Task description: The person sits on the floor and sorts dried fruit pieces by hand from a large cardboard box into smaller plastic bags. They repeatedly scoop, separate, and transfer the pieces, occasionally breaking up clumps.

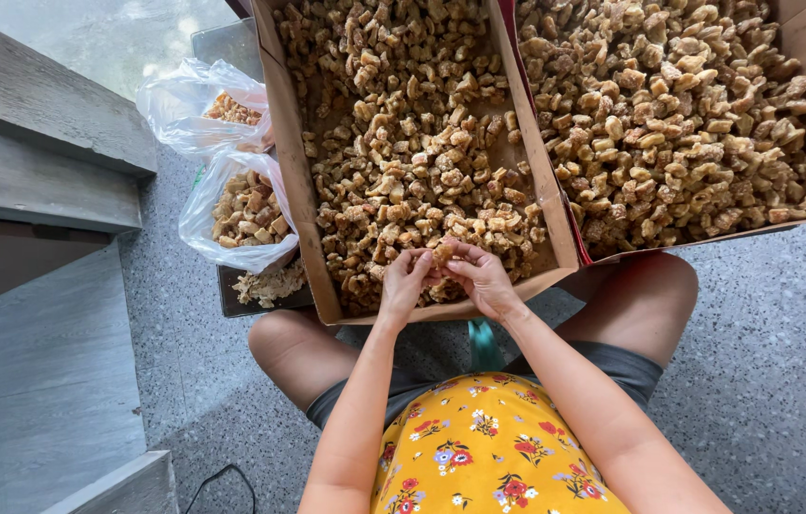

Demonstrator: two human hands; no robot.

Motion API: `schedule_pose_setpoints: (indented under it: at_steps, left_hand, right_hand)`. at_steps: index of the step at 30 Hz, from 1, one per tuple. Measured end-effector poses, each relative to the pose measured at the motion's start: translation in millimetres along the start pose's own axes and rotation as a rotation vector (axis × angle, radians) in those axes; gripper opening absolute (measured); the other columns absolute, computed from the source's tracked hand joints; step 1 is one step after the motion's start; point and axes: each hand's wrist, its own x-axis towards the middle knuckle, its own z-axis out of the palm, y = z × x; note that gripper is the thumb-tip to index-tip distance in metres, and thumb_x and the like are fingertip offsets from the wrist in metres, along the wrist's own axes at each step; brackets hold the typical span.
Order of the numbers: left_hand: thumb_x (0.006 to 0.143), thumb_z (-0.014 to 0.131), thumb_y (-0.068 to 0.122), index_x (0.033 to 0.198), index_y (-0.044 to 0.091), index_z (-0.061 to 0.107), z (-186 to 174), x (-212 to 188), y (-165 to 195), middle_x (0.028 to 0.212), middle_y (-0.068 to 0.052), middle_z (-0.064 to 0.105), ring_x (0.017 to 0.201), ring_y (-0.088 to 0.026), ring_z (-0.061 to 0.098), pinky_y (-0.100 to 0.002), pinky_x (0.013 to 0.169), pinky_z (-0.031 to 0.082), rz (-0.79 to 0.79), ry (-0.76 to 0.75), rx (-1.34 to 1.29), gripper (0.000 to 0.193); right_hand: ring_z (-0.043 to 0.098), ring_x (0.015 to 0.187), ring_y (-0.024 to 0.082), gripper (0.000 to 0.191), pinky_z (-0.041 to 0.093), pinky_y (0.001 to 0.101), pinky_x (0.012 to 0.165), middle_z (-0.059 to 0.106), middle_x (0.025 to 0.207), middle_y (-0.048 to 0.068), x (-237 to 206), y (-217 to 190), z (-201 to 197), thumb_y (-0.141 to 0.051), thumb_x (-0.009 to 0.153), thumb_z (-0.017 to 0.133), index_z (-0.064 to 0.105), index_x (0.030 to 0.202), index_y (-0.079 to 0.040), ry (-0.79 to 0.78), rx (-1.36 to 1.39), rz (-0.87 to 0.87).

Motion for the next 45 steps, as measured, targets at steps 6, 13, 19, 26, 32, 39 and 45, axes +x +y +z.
schedule_pose_setpoints:
  at_steps: [6, 13, 19, 26, 32, 39, 45]
  left_hand:
    - [0.105, 0.064, 0.025, 0.115, -0.008, 0.066, -6.4, 2.9, -2.5, 0.094, -0.011, 0.071, 0.079, -0.015, 0.072, -0.028, 0.069, 0.062, -0.051, 0.007, -0.136, 0.034]
    - [0.101, 0.066, 0.018, 0.116, -0.004, 0.069, 3.0, -4.4, 5.1, 0.097, -0.014, 0.076, 0.082, -0.017, 0.074, -0.028, 0.074, 0.062, -0.054, -0.019, 0.132, 0.027]
    - [0.101, 0.063, 0.014, 0.123, -0.003, 0.067, 0.4, -2.9, 4.5, 0.105, -0.007, 0.073, 0.09, -0.014, 0.073, -0.029, 0.082, 0.063, -0.069, -0.155, -0.193, 0.028]
    - [0.094, 0.073, 0.023, 0.12, 0.002, 0.07, 18.8, -13.0, 25.9, 0.093, -0.008, 0.075, 0.077, -0.01, 0.067, -0.025, 0.069, 0.055, -0.017, 0.006, 0.26, 0.033]
    - [0.093, 0.073, 0.021, 0.113, 0.002, 0.075, 20.7, -14.2, 26.1, 0.091, -0.009, 0.076, 0.076, -0.013, 0.067, -0.028, 0.07, 0.055, 0.207, 0.106, 0.509, 0.028]
    - [0.094, 0.072, 0.015, 0.112, 0.001, 0.072, 9.8, -14.9, 22.6, 0.101, -0.014, 0.075, 0.086, -0.021, 0.073, -0.035, 0.077, 0.058, 0.358, 0.091, 0.63, 0.023]
    - [0.095, 0.071, 0.013, 0.113, 0.001, 0.073, 16.6, -19.5, 27.6, 0.102, -0.013, 0.075, 0.083, -0.02, 0.072, -0.034, 0.072, 0.056, 0.364, 0.075, 0.623, 0.022]
  right_hand:
    - [0.069, 0.092, 0.013, 0.044, 0.06, 0.0309, 0.085, 0.071, 0.104, 0.004, -2.9, -7.2, 4.2, -0.008, 0.09, 0.065, 0.056, 0.134, -0.003, -0.017, 0.06, 0.062]
    - [0.06, 0.075, 0.009, 0.021, 0.051, 0.0252, 0.066, 0.066, 0.085, 0.0, 2.3, 2.3, 1.5, -0.024, 0.102, 0.07, 0.069, 0.106, -0.003, 0.061, -0.061, 0.043]
    - [0.062, 0.073, 0.01, 0.021, 0.052, 0.0246, 0.065, 0.069, 0.086, 0.0, -2.1, -11.1, 4.5, -0.03, 0.1, 0.066, 0.069, 0.098, -0.009, 0.151, 0.147, 0.129]
    - [0.06, 0.073, 0.009, 0.023, 0.051, 0.0256, 0.065, 0.068, 0.085, -0.001, -2.4, -9.8, 7.5, -0.031, 0.101, 0.068, 0.069, 0.096, -0.009, 0.145, 0.065, 0.138]
    - [0.056, 0.066, 0.008, 0.03, 0.046, 0.025, 0.058, 0.064, 0.079, -0.001, -0.4, 1.0, 5.2, -0.035, 0.102, 0.064, 0.069, 0.09, -0.007, 0.156, -0.217, 0.098]
    - [0.053, 0.058, 0.009, 0.042, 0.044, 0.0246, 0.051, 0.061, 0.074, 0.0, 2.2, 6.5, 9.4, -0.049, 0.103, 0.055, 0.063, 0.092, -0.01, 0.145, -0.422, 0.089]
    - [0.053, 0.059, 0.01, 0.041, 0.043, 0.0261, 0.05, 0.061, 0.074, 0.0, 1.4, 1.7, 4.2, -0.047, 0.104, 0.055, 0.062, 0.093, -0.008, 0.113, -0.255, 0.2]
